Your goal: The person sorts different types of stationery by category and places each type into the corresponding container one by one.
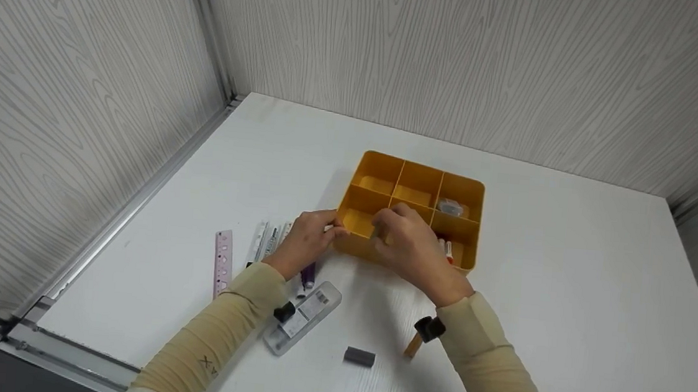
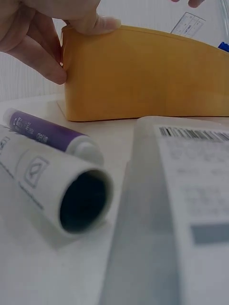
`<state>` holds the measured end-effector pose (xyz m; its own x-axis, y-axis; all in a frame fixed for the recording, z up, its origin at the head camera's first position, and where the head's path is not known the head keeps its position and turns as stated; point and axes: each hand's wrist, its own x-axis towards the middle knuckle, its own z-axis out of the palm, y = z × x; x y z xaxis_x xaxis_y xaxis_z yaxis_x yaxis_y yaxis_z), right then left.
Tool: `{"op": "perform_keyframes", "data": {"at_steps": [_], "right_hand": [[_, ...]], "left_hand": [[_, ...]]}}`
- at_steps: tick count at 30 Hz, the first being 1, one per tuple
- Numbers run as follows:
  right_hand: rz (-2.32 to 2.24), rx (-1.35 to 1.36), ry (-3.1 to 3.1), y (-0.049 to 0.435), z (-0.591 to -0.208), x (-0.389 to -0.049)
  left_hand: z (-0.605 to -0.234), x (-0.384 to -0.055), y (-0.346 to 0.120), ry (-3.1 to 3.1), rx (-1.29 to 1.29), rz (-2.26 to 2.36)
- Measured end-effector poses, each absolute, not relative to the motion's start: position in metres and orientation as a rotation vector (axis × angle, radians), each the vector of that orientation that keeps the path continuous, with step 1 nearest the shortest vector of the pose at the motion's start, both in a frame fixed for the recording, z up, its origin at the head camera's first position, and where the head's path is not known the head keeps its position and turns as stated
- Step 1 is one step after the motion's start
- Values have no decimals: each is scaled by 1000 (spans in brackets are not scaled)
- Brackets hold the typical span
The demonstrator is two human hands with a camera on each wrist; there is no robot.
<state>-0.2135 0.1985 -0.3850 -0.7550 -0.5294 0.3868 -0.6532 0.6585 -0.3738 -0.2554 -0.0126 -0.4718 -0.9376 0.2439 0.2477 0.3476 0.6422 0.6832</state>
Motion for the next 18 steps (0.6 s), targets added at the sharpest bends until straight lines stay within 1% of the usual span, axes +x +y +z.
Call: {"op": "perform_keyframes", "data": {"at_steps": [9,16,18], "right_hand": [[787,888,-2832,180,-387,-237],[729,828,-2965,166,-394,-255],[692,851,-2971,163,-398,-261]], "left_hand": [[-470,-253,-12,-2785,-432,-1289],[-470,-252,-12,-2776,-465,-1262],[-470,-251,-13,-2764,-483,-1229]]}}
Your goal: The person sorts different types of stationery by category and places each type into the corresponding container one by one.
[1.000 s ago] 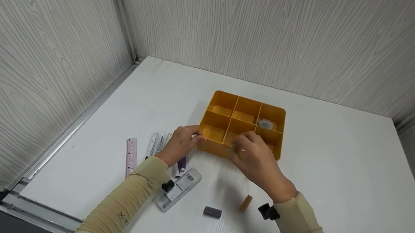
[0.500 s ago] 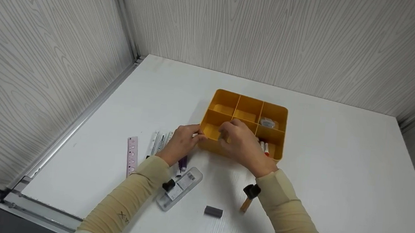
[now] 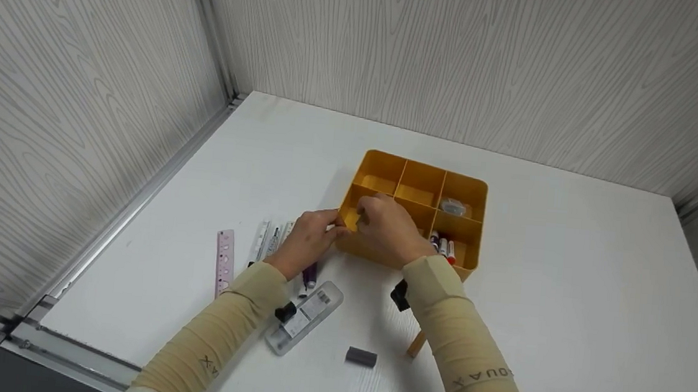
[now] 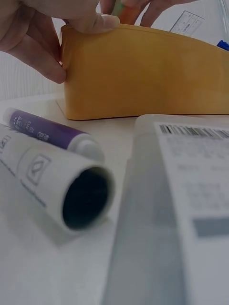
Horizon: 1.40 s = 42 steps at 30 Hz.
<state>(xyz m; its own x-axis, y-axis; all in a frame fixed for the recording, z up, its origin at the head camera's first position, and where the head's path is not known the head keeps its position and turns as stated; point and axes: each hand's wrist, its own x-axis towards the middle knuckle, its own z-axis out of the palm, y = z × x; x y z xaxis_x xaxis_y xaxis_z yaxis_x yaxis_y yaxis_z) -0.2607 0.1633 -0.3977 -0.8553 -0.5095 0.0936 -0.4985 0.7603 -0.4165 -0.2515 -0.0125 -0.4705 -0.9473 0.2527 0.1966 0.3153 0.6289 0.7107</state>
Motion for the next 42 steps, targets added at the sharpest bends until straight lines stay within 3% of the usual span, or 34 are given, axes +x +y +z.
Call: {"op": "perform_keyframes", "data": {"at_steps": [14,42], "right_hand": [[-441,-911,2883,149,-408,-279],[-131,-689,2765,142,-421,-305]], "left_hand": [[-469,-249,-13,-2786,-460,-1235],[-472,-252,-13,-2761,-491,-1214]]}}
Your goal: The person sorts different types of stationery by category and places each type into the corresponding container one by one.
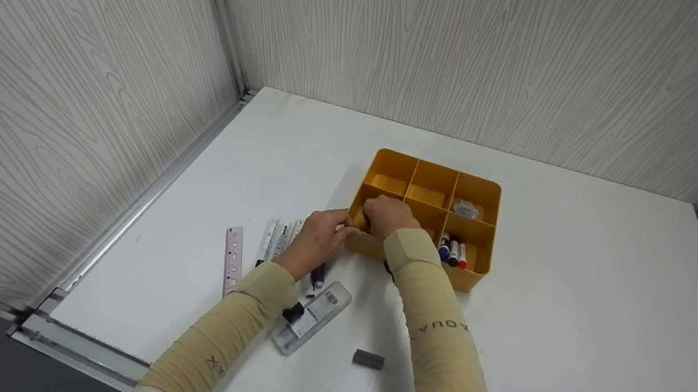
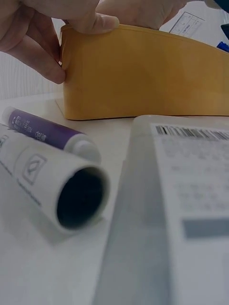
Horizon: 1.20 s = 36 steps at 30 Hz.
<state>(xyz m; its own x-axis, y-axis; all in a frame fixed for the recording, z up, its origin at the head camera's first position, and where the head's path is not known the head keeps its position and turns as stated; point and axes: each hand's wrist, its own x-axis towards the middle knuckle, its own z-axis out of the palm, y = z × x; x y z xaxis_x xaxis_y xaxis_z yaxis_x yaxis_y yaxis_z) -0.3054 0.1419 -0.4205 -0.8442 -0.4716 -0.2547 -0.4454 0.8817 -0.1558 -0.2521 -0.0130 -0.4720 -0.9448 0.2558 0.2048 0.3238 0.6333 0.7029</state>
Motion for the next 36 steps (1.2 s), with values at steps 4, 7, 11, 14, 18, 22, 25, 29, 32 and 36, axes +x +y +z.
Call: {"op": "perform_keyframes", "data": {"at_steps": [4,7,11,14,18,22,25,29,32,36], "right_hand": [[-181,-699,2774,144,-422,-305],[-237,-753,2788,147,-424,-304],[-313,-812,2799,152,-426,-302],[-379,-859,2798,154,-425,-300],[-443,-935,2809,156,-420,-293],[-441,-958,2851,160,-412,-285],[-413,-960,2893,162,-405,-278],[-396,-1027,2970,165,-393,-265],[-412,-1095,3031,168,-385,-255],[-424,-1169,3099,173,-378,-244]], "left_hand": [[-472,-253,-12,-2738,-503,-1222],[-473,-253,-12,-2719,-509,-1225],[-473,-252,-10,-2717,-508,-1245],[-472,-252,-9,-2739,-482,-1272],[-473,-252,-11,-2739,-480,-1251],[-474,-251,-12,-2725,-499,-1195],[-474,-250,-13,-2724,-499,-1191],[-473,-249,-14,-2727,-485,-1216],[-472,-249,-13,-2740,-462,-1247],[-472,-249,-12,-2757,-444,-1260]]}}
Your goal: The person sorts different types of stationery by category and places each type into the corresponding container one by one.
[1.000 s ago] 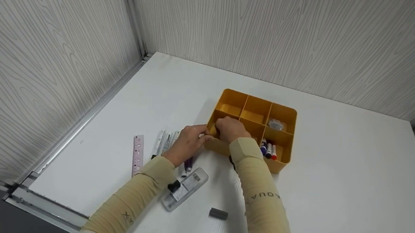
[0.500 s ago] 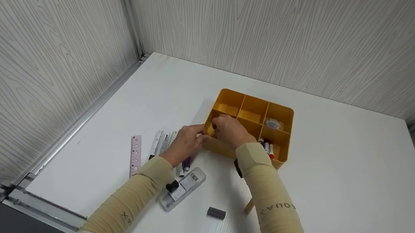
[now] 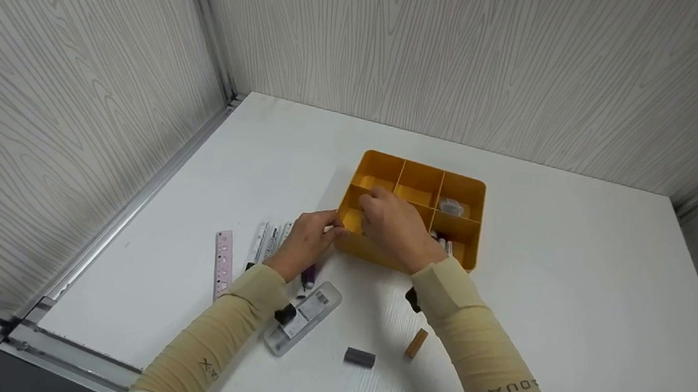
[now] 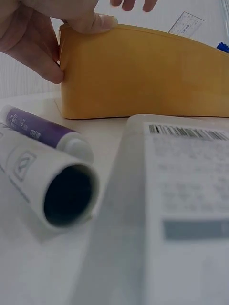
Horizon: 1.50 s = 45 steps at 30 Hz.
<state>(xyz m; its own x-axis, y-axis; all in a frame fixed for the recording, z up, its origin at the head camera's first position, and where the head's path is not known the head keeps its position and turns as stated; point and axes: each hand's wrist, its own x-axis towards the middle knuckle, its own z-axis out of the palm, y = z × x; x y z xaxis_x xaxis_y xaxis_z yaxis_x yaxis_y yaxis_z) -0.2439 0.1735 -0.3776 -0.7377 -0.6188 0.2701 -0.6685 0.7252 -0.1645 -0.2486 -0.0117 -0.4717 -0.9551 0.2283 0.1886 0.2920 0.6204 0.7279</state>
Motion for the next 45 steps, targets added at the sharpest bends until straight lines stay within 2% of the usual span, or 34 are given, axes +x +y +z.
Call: {"op": "perform_keyframes", "data": {"at_steps": [25,45], "right_hand": [[482,1032,-2411,209,-397,-171],[508,789,-2659,245,-455,-128]], "left_hand": [[-477,-257,-16,-2673,-481,-1244],[-478,-261,-21,-2682,-475,-1207]]}}
